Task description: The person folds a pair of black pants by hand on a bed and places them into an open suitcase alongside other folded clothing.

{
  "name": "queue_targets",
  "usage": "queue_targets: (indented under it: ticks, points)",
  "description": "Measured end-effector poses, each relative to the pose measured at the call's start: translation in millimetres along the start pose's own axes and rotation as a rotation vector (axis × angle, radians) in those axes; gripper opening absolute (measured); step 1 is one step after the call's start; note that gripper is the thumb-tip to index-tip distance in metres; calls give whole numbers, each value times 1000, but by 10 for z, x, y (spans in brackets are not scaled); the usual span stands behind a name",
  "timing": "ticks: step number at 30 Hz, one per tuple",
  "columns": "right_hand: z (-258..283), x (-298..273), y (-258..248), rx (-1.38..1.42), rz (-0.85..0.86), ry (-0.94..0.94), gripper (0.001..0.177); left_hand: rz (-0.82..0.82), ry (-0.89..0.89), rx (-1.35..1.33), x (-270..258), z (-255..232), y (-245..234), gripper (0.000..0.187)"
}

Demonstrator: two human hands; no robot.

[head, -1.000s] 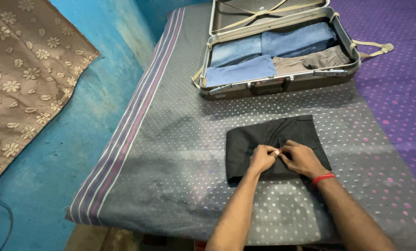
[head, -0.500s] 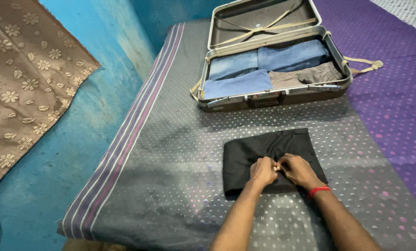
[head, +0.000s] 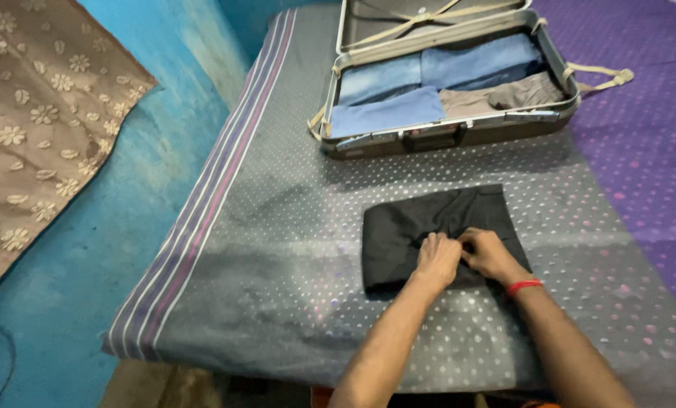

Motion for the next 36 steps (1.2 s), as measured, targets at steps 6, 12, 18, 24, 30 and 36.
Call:
queue_targets:
  ticks: [6, 12, 18, 24, 30, 36]
  points:
    - [26, -35, -20, 38, -10, 24, 18, -71, -39, -38, -36, -31, -67, 21]
    - [148, -51, -49, 81, -37, -10, 19, 36, -349, -518, 89, 282, 188, 20]
    - [313, -49, -63, 56, -37, 71, 19, 62, -360, -626, 204, 402, 428, 16]
    - [429, -118, -80, -12, -38, -8, 16, 65, -303, -584, 221, 428, 540, 19]
    - [512, -130, -113, 78, -74, -15, 18, 25, -359, -682, 177, 449, 340, 14]
    - [563, -108, -108, 46, -40, 7, 23, 65, -375, -614, 186, 385, 254, 16]
Point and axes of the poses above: each hand's wrist, its own x-axis towards the middle knuckle, its own y-axis out of the palm, z = x × y, the point moved 3 cm from there along x, towards the middle knuckle, and after that the axes turned 13 degrees about x, right-handed, at the moved point
